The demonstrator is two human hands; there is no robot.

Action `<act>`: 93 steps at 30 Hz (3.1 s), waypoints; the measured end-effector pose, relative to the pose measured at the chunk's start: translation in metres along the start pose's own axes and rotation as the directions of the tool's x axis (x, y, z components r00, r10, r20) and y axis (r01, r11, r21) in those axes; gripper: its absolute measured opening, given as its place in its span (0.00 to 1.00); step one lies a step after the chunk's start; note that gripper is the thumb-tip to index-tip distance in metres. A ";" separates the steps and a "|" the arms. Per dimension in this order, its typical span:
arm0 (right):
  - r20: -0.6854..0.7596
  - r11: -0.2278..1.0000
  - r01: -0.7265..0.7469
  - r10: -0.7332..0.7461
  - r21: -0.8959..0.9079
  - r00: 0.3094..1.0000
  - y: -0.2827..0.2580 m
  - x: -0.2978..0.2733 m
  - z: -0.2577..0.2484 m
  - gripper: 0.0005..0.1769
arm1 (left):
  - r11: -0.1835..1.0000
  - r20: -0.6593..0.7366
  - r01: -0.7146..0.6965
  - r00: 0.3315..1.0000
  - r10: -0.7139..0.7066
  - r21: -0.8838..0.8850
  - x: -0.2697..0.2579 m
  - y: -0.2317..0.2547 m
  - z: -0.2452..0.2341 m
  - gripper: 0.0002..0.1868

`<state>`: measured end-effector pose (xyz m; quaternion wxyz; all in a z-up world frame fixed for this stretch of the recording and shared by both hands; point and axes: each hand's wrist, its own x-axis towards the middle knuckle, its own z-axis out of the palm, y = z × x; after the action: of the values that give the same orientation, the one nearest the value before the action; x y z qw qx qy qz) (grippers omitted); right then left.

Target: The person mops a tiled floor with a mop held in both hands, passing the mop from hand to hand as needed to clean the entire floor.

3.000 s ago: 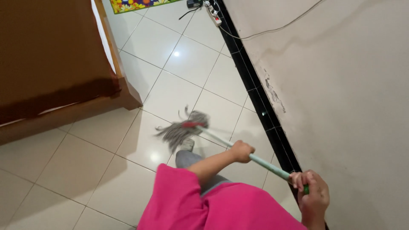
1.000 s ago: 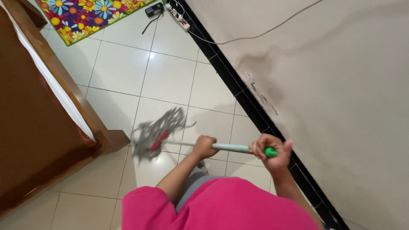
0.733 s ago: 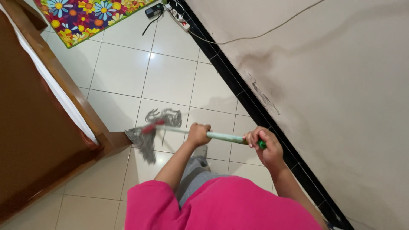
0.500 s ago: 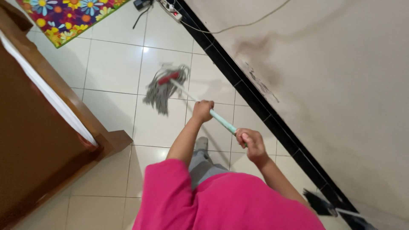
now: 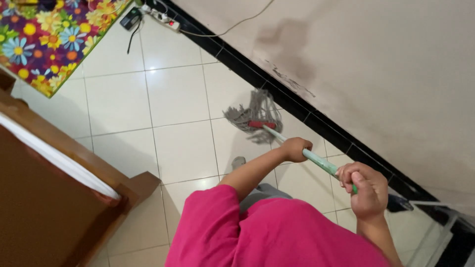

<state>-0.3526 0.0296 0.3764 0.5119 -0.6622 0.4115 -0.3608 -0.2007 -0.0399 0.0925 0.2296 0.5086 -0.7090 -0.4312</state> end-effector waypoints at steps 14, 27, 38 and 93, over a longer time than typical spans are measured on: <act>0.254 0.994 0.105 -0.095 -0.026 0.962 0.103 0.021 0.081 0.06 | 0.883 -0.179 0.150 0.981 -0.076 0.444 -0.014 -0.156 -0.061 0.20; 0.020 0.990 0.025 -0.028 0.138 0.999 0.055 -0.078 -0.128 0.28 | 0.986 0.148 -0.149 0.979 0.138 0.068 0.031 0.045 0.098 0.10; 0.129 0.961 0.088 -0.125 0.263 0.984 0.075 -0.132 -0.198 0.35 | 0.996 0.233 0.014 0.972 -0.033 0.083 0.026 0.115 0.164 0.10; -0.375 0.971 0.045 0.047 0.234 0.926 -0.007 -0.414 0.058 0.24 | 0.922 0.509 -0.386 0.787 0.348 -0.033 -0.251 0.044 0.229 0.12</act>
<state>-0.4649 0.4312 0.3472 0.4991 -0.5137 0.4562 -0.5281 -0.3037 0.2815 0.0382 0.0963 0.2382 -0.8443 -0.4702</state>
